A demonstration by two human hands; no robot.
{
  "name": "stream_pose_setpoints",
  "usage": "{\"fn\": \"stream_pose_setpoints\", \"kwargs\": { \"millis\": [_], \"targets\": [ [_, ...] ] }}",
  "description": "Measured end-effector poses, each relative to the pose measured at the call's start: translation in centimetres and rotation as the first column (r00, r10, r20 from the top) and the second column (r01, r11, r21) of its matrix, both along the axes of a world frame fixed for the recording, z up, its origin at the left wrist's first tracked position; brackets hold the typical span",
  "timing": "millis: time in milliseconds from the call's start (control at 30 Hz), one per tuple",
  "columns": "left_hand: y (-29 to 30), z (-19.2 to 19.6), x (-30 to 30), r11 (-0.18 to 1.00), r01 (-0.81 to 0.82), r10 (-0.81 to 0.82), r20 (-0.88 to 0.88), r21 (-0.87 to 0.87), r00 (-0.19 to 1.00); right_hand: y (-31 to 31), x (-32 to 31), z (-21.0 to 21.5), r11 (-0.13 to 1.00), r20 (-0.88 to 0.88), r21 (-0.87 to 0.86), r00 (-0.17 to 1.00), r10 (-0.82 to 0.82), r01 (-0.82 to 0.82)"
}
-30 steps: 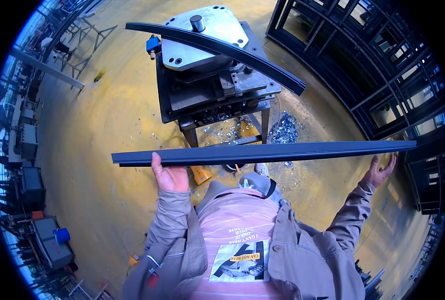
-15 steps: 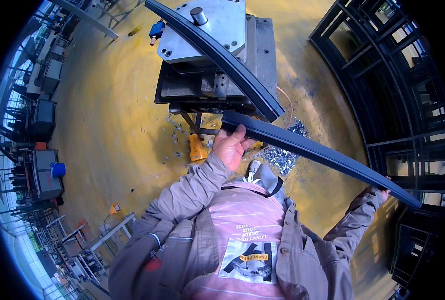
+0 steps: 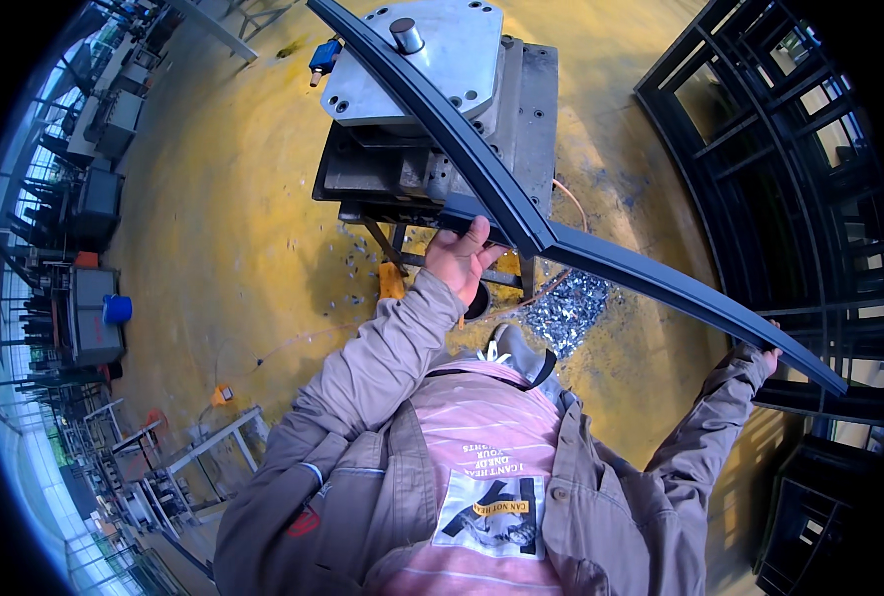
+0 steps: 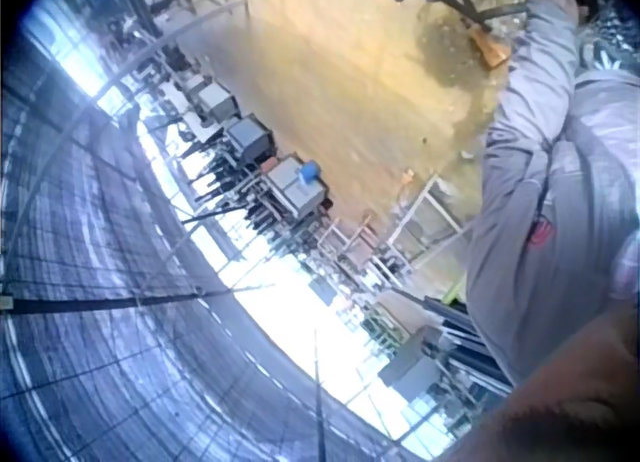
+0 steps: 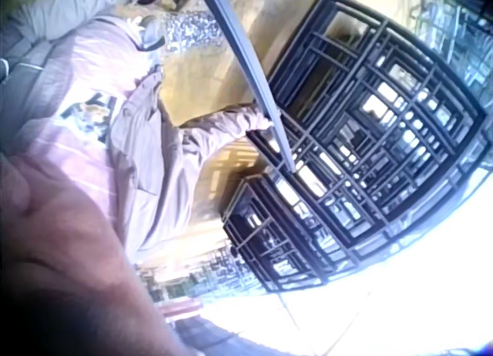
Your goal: The person collects rubber sealing strips, fits them into metal frame profiles by hand, and punches notches into the profiles using a punch machine.
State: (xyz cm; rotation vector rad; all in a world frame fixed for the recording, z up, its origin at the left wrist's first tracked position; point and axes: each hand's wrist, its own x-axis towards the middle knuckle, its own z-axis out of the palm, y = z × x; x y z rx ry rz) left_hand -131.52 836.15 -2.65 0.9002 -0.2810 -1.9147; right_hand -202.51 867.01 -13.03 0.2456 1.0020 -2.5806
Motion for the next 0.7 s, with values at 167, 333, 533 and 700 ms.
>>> {"fn": "stream_pose_setpoints", "kwargs": {
  "millis": [167,333,533,700],
  "targets": [
    [-0.5,0.8,-1.8,0.99,0.028,-0.023,0.036,-0.14,0.999,-1.6,-3.6,0.7,0.996,0.014,0.058,0.998,-0.063,0.062],
    [-1.2,1.3,-0.7,0.995,-0.049,0.03,0.196,0.092,0.98,-6.9,-5.5,1.4,0.959,0.024,-0.066,0.961,0.276,-0.274],
    [-2.4,-0.3,3.4,0.997,-0.08,0.075,0.306,0.004,0.949,-13.7,3.3,2.5,0.996,0.025,0.066,0.998,0.052,-0.053],
    [-4.6,-1.1,5.8,0.976,-0.131,0.165,0.2,-0.175,0.966,-14.1,8.1,5.6,0.982,-0.058,0.172,0.994,0.091,-0.08]
  ]
}}
